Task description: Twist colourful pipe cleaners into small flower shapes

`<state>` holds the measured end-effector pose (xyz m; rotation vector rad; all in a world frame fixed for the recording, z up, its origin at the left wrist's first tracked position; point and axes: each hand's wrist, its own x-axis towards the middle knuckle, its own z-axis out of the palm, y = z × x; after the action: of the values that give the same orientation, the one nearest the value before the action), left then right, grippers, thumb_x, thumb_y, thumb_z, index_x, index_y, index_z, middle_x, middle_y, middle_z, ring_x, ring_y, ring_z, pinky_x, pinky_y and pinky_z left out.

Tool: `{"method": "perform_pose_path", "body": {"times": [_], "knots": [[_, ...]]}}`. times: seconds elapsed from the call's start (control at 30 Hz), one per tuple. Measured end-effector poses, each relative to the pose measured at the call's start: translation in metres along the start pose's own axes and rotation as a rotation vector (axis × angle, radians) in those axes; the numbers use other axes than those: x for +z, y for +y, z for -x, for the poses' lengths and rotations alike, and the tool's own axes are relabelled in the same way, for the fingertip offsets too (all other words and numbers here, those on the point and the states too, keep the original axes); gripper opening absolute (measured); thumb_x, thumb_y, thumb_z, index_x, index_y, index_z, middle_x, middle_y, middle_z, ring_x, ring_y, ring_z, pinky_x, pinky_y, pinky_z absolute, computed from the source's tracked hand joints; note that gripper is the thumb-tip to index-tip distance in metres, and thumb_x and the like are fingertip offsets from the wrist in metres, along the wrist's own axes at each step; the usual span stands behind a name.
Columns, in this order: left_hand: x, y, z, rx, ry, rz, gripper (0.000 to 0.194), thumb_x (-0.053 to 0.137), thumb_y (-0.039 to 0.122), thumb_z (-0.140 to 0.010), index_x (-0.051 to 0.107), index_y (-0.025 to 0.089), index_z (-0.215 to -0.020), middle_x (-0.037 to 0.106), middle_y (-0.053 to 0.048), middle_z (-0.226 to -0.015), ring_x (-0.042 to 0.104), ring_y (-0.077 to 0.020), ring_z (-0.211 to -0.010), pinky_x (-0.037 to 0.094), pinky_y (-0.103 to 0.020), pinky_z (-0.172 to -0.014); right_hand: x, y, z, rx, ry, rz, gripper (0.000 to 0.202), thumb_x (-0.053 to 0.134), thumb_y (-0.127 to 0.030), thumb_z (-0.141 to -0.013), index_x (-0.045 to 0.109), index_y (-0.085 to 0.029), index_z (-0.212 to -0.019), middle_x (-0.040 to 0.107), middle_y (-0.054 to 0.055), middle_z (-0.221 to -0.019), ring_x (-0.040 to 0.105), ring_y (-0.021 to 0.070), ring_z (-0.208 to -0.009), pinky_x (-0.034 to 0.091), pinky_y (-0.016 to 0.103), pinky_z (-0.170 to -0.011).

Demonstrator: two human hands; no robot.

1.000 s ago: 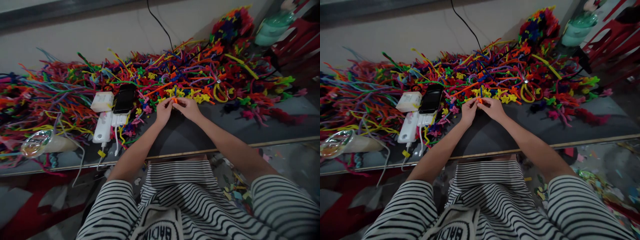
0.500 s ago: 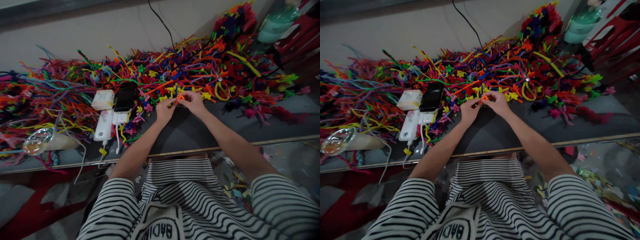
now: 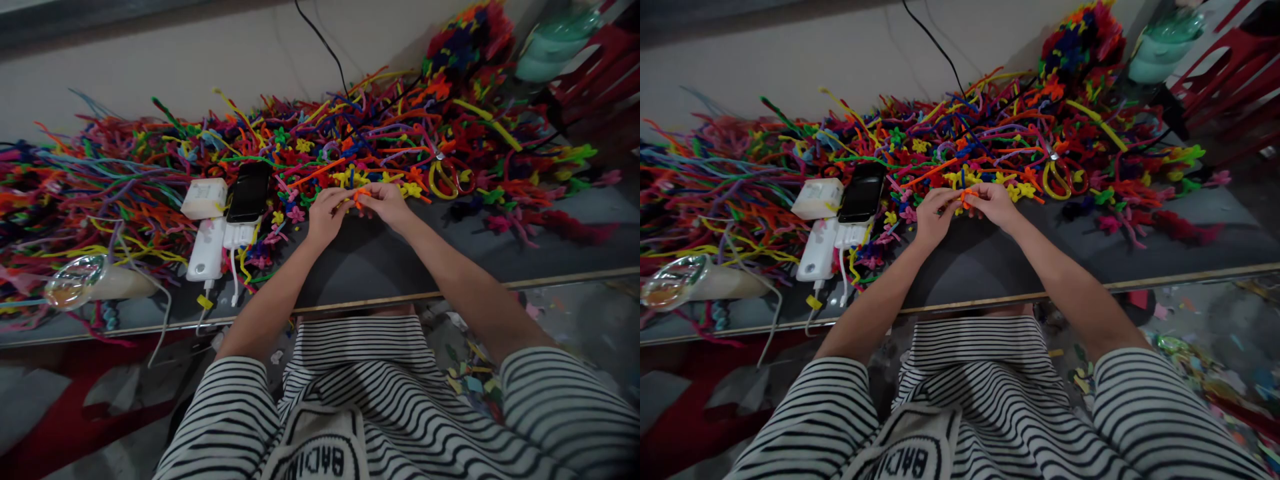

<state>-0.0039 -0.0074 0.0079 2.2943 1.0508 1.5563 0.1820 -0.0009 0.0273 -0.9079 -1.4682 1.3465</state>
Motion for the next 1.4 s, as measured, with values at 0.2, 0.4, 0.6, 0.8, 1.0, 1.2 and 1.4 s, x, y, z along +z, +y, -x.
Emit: {"method": "perform_pose_path", "body": {"times": [0.2, 0.4, 0.6, 0.8, 1.0, 1.2, 1.4], "knots": [[-0.003, -0.003, 0.000, 0.013, -0.050, -0.010, 0.021, 0.063, 0.038, -0.097, 0.078, 0.026, -0.105, 0.074, -0.006, -0.097, 0.068, -0.0175, -0.094, 0.054, -0.034, -0.087, -0.001, -0.007, 0.002, 0.020, -0.054, 0.022, 0.044, 0.082, -0.057, -0.072, 0.072, -0.014, -0.077, 0.073, 0.005, -0.073, 0.062, 0.0108, -0.054, 0.043, 0.020, -0.043], [-0.005, -0.001, -0.001, -0.033, -0.057, 0.020, 0.019, 0.067, 0.040, -0.094, 0.080, 0.028, -0.102, 0.076, -0.005, -0.093, 0.068, -0.0184, -0.091, 0.054, -0.034, -0.086, 0.000, -0.011, 0.004, 0.103, -0.051, 0.065, 0.039, 0.081, -0.054, -0.073, 0.074, -0.016, -0.075, 0.074, 0.005, -0.072, 0.059, 0.0100, -0.050, 0.041, 0.021, -0.042], [-0.005, 0.002, -0.001, -0.037, -0.056, 0.031, 0.020, 0.067, 0.043, -0.093, 0.080, 0.027, -0.096, 0.076, -0.005, -0.091, 0.068, -0.0185, -0.088, 0.053, -0.035, -0.085, 0.000, -0.007, 0.003, 0.138, -0.036, 0.075, 0.032, 0.081, -0.050, -0.073, 0.077, -0.018, -0.076, 0.075, 0.004, -0.072, 0.056, 0.0089, -0.046, 0.044, 0.023, -0.045], [-0.005, 0.006, 0.000, -0.051, -0.028, 0.062, 0.020, 0.068, 0.042, -0.093, 0.080, 0.026, -0.090, 0.077, -0.005, -0.088, 0.069, -0.0180, -0.084, 0.053, -0.035, -0.083, 0.001, -0.006, 0.005, 0.159, -0.039, 0.028, 0.030, 0.084, -0.046, -0.071, 0.079, -0.016, -0.077, 0.076, 0.006, -0.073, 0.060, 0.0097, -0.049, 0.047, 0.022, -0.046], [-0.001, 0.005, 0.001, -0.163, -0.023, 0.131, 0.021, 0.072, 0.044, -0.089, 0.081, 0.024, -0.087, 0.077, -0.005, -0.087, 0.070, -0.0183, -0.083, 0.055, -0.034, -0.080, 0.002, -0.009, 0.005, 0.200, -0.023, 0.041, 0.027, 0.085, -0.041, -0.072, 0.080, -0.015, -0.075, 0.076, 0.007, -0.074, 0.059, 0.0091, -0.048, 0.046, 0.021, -0.044], [0.002, 0.004, 0.001, -0.238, -0.032, 0.170, 0.027, 0.072, 0.049, -0.088, 0.081, 0.024, -0.085, 0.077, -0.006, -0.086, 0.069, -0.0168, -0.079, 0.055, -0.031, -0.074, 0.005, -0.012, 0.007, 0.215, -0.009, 0.051, 0.030, 0.086, -0.046, -0.071, 0.081, -0.016, -0.078, 0.076, 0.007, -0.074, 0.059, 0.0097, -0.049, 0.046, 0.022, -0.045], [0.004, 0.000, -0.002, -0.291, -0.027, 0.236, 0.028, 0.074, 0.052, -0.085, 0.081, 0.025, -0.086, 0.078, -0.005, -0.086, 0.070, -0.0166, -0.079, 0.056, -0.032, -0.076, 0.006, -0.011, 0.005, 0.213, 0.033, 0.070, 0.033, 0.085, -0.046, -0.073, 0.080, -0.015, -0.079, 0.075, 0.008, -0.074, 0.059, 0.0098, -0.049, 0.045, 0.023, -0.044]]}}
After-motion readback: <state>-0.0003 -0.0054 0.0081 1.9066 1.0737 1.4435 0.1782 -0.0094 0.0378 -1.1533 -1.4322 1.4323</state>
